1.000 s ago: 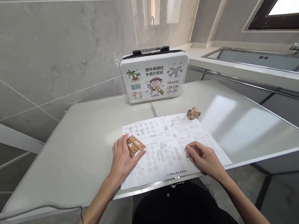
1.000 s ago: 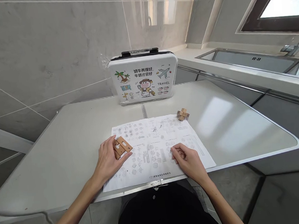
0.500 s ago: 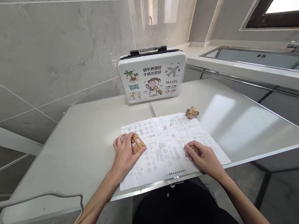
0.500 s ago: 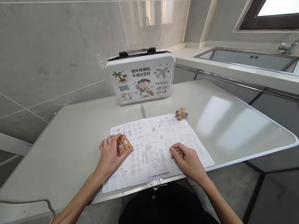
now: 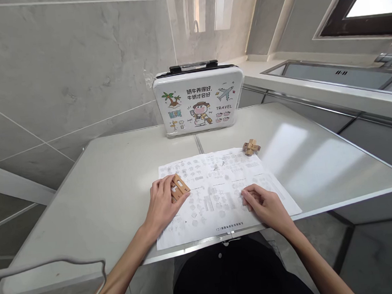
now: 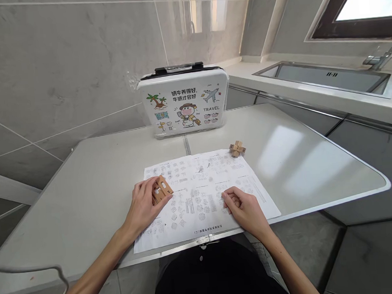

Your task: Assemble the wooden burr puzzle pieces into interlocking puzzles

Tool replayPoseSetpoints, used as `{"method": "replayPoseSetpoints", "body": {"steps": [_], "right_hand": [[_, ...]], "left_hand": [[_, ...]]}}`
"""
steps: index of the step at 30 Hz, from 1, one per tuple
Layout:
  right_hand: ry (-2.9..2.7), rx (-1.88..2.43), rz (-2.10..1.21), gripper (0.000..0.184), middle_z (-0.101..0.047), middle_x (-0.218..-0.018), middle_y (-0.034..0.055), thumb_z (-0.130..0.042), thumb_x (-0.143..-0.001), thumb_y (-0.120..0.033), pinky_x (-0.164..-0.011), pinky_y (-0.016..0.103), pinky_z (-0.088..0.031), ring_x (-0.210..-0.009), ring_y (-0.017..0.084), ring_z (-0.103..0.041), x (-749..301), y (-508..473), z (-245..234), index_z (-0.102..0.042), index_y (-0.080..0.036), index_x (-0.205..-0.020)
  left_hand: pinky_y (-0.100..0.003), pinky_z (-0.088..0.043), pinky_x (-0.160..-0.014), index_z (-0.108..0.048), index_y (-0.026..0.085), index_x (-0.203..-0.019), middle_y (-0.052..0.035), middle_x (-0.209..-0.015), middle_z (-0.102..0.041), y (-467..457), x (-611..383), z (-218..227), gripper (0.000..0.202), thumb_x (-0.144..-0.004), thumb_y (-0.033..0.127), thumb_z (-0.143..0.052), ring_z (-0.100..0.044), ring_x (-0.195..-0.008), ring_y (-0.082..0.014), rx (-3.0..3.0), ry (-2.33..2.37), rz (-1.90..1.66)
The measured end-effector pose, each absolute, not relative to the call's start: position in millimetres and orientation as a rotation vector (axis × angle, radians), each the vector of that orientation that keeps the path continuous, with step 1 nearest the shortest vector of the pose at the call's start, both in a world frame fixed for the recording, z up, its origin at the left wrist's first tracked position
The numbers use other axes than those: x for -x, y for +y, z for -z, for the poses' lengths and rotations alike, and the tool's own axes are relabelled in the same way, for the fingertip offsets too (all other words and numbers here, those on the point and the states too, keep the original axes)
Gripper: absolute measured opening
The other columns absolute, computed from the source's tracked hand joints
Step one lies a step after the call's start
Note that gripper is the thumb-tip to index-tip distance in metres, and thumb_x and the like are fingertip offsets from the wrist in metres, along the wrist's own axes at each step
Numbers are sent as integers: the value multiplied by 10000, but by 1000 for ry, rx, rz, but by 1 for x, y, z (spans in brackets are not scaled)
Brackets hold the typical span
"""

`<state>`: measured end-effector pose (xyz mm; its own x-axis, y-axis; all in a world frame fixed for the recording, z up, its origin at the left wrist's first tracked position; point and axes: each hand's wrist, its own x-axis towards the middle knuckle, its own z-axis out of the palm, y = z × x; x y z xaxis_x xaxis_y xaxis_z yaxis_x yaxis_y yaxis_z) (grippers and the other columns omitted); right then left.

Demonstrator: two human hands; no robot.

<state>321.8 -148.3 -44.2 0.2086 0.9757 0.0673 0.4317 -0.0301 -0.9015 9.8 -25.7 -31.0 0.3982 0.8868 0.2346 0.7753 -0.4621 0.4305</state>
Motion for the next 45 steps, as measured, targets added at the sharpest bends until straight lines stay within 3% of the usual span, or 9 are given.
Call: {"method": "replayPoseSetpoints", "body": {"steps": [14,26,30,33,39,42,45], "right_hand": [[-1365,1623,-788,448,-712,-721,38,-518,-1028,-646,-617,324,-482,-597,196,-598,-321,-147,42,-637,-240,-882],[-1399,1647,-766,480,-716,-701,34,-506,-1017,-675,-606,315,-491,-576,193,-604,-323,-145,43,-645,-235,-884],[-1488,1677,-803,427,-729,-741,37,-506,-1031,-622,-602,318,-482,-602,198,-605,-324,-141,38,-658,-240,-913],[-1610,1714,-748,351,-739,-820,45,-512,-1041,-550,-614,328,-485,-648,206,-622,-321,-136,29,-676,-246,-978],[-1845,1741,-621,253,-700,-994,39,-566,-1019,-457,-668,333,-485,-669,181,-641,-303,-120,20,-635,-255,-1155],[-1857,1819,-556,290,-685,-1013,43,-534,-1029,-478,-635,326,-452,-655,178,-634,-297,-112,25,-602,-244,-1187],[-1788,1927,-550,330,-693,-998,56,-533,-1022,-502,-586,315,-415,-678,200,-648,-295,-106,29,-575,-225,-1197]], "left_hand": [[-543,-535,-1039,-401,277,-1556,-137,-1453,-556,-18,-55,25,783,-916,594,-720,-472,-1353,-370,-2478,1117,-532],[-582,-495,-1100,-385,279,-1573,-146,-1470,-563,-18,-102,29,889,-858,653,-759,-482,-1369,-378,-2486,758,-508],[-596,-439,-1172,-346,278,-1601,-159,-1551,-484,-11,-88,27,999,-806,698,-782,-438,-1434,-383,-2460,727,-480],[-611,-449,-1150,-343,289,-1614,-165,-1513,-506,-5,-72,26,1090,-735,708,-833,-448,-1422,-405,-2441,753,-470],[-598,-490,-1101,-350,324,-1603,-141,-1432,-576,-1,-53,24,987,-786,583,-839,-519,-1347,-378,-2405,776,-467],[-552,-480,-1142,-344,312,-1599,-124,-1451,-561,-2,-49,22,906,-820,399,-799,-512,-1369,-350,-2402,765,-472],[-556,-450,-1177,-350,302,-1586,-118,-1502,-513,-1,-47,21,922,-753,256,-743,-459,-1421,-362,-2448,803,-500]]}}
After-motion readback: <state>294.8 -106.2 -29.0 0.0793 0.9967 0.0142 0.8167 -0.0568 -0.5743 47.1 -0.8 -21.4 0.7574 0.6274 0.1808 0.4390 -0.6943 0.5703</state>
